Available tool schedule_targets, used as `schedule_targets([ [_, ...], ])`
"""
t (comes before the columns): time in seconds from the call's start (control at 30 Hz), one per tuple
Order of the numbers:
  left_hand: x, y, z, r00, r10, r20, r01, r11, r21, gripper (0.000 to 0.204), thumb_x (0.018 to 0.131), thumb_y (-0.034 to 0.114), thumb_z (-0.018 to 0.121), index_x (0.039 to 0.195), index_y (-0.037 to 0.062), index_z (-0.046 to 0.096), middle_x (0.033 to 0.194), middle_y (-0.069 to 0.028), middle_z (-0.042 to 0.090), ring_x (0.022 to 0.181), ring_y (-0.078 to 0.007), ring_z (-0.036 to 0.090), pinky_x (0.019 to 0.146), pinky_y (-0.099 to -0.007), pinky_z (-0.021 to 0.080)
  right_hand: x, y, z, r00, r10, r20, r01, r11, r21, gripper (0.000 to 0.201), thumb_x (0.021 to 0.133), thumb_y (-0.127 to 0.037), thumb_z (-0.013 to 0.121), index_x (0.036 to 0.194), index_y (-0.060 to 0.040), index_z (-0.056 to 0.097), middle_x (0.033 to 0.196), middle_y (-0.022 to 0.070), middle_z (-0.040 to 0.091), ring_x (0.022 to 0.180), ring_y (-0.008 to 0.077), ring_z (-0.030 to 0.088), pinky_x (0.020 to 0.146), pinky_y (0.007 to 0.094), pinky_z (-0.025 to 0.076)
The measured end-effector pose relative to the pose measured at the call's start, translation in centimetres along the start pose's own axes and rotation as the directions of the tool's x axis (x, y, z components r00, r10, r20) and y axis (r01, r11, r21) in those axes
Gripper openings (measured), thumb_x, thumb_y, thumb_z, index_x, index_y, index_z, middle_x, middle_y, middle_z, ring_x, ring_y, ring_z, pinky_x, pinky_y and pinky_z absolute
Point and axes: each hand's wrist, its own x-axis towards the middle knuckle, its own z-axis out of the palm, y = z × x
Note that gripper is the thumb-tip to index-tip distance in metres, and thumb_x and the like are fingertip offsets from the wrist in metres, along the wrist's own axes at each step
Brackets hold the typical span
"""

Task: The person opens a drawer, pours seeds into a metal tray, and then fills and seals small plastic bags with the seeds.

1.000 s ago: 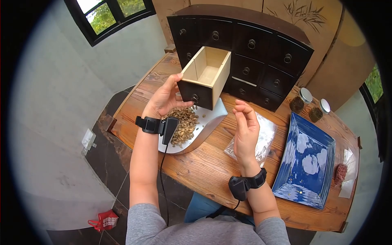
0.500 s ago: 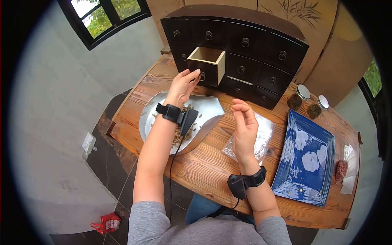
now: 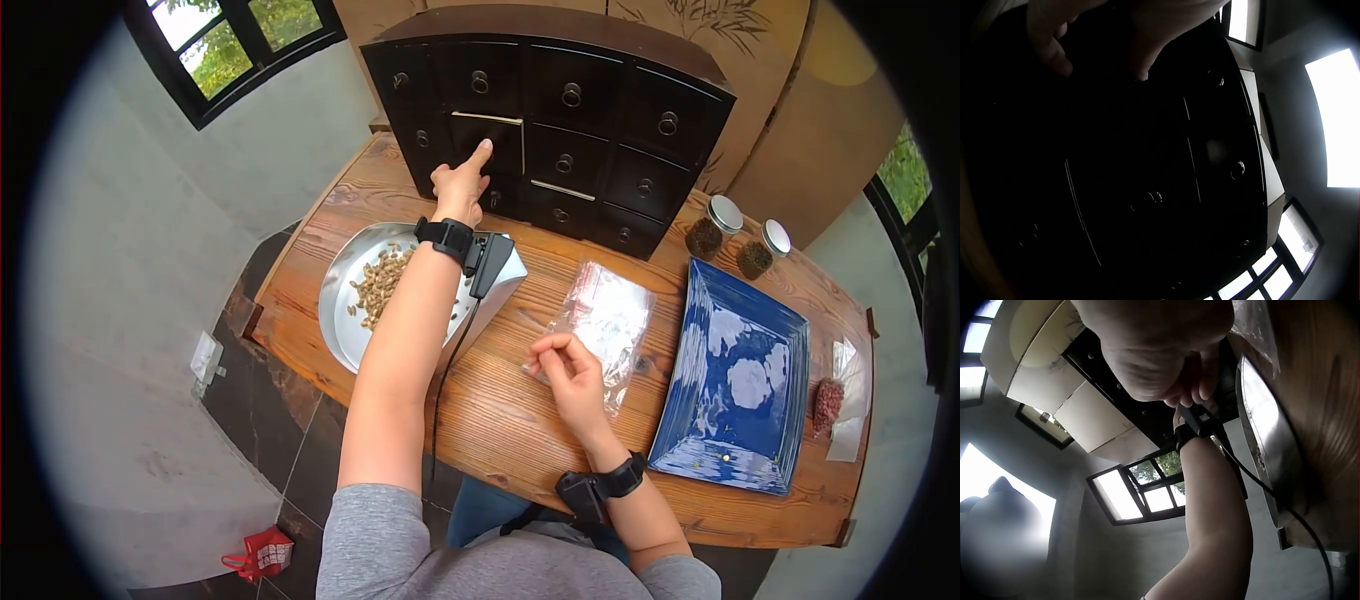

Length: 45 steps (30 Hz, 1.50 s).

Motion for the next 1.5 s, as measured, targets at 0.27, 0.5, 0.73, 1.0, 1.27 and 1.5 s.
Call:
schedule_targets([
  [0.27,-0.4,-0.5,0.7,0.995,0.038,-0.094,-0.039,0.999,-0.009,0.088,0.064,0.024,0.079,0.127,-0.0033,0.024,0.103,-0.0111,0.043,0.086,-0.0172,0.046,0.067,-0.0268,0.047,-1.6,1.6,-1.1,0.975,0.08,0.207,-0.091,0.995,0.042,0.011,0.087,-0.001,0.046,0.094,0.001,0.054,0.088,0.005,0.056,0.081,0.0093,0.055,0.069,0.0217,0.047],
  [0.5,-7.6,-3.2,3.9,0.936,0.056,0.349,-0.012,0.992,-0.127,0.037,0.078,0.022,0.067,0.103,0.0003,0.051,0.087,-0.0048,0.054,0.079,-0.0132,0.054,0.071,-0.0252,0.047,-1.7,2.4,-1.3,0.937,0.212,0.279,-0.235,0.971,0.053,0.012,0.088,-0.003,0.045,0.096,-0.0003,0.054,0.092,0.0038,0.057,0.085,0.0088,0.055,0.072,0.0214,0.046],
  [0.73,-6.9,-3.5,5.3,0.919,-0.084,0.385,0.191,0.949,-0.251,0.021,0.081,0.018,0.062,0.091,0.0008,0.057,0.085,-0.0064,0.058,0.079,-0.013,0.055,0.072,-0.0239,0.048,-1.4,2.9,-1.6,0.943,0.241,0.229,-0.258,0.965,0.046,0.012,0.088,-0.002,0.045,0.096,-0.0002,0.054,0.094,0.0041,0.057,0.086,0.0092,0.055,0.075,0.0222,0.046],
  [1.0,-8.0,-3.3,4.6,0.908,0.089,0.409,0.03,0.961,-0.276,0.012,0.084,0.013,0.052,0.084,0.002,0.057,0.084,-0.005,0.058,0.075,-0.0116,0.054,0.069,-0.0239,0.046,-1.3,2.9,-1.6,0.955,0.252,0.159,-0.265,0.962,0.07,0.012,0.088,-0.001,0.044,0.095,0.0009,0.053,0.09,0.0051,0.057,0.082,0.0098,0.055,0.075,0.0228,0.046],
  [1.27,-10.6,-3.4,2.6,0.924,0.102,0.369,0.009,0.958,-0.288,0.01,0.084,0.011,0.049,0.083,0.0025,0.055,0.081,-0.0051,0.057,0.074,-0.0119,0.053,0.07,-0.0245,0.045,-1.3,2.9,-1.6,0.96,0.24,0.142,-0.244,0.97,0.017,0.012,0.087,0.0,0.044,0.091,0.0031,0.055,0.086,0.0067,0.058,0.078,0.0103,0.056,0.072,0.0231,0.047],
  [1.5,-11.8,-2.9,1.4,0.917,0.079,0.392,0.028,0.965,-0.26,0.009,0.084,0.01,0.048,0.084,0.0031,0.053,0.083,-0.0055,0.056,0.075,-0.0116,0.052,0.072,-0.0244,0.044,-1.3,3.2,-1.5,0.961,0.232,0.151,-0.22,0.971,-0.097,0.013,0.086,0.003,0.043,0.086,0.0038,0.056,0.083,0.006,0.058,0.075,0.011,0.056,0.069,0.023,0.047],
])
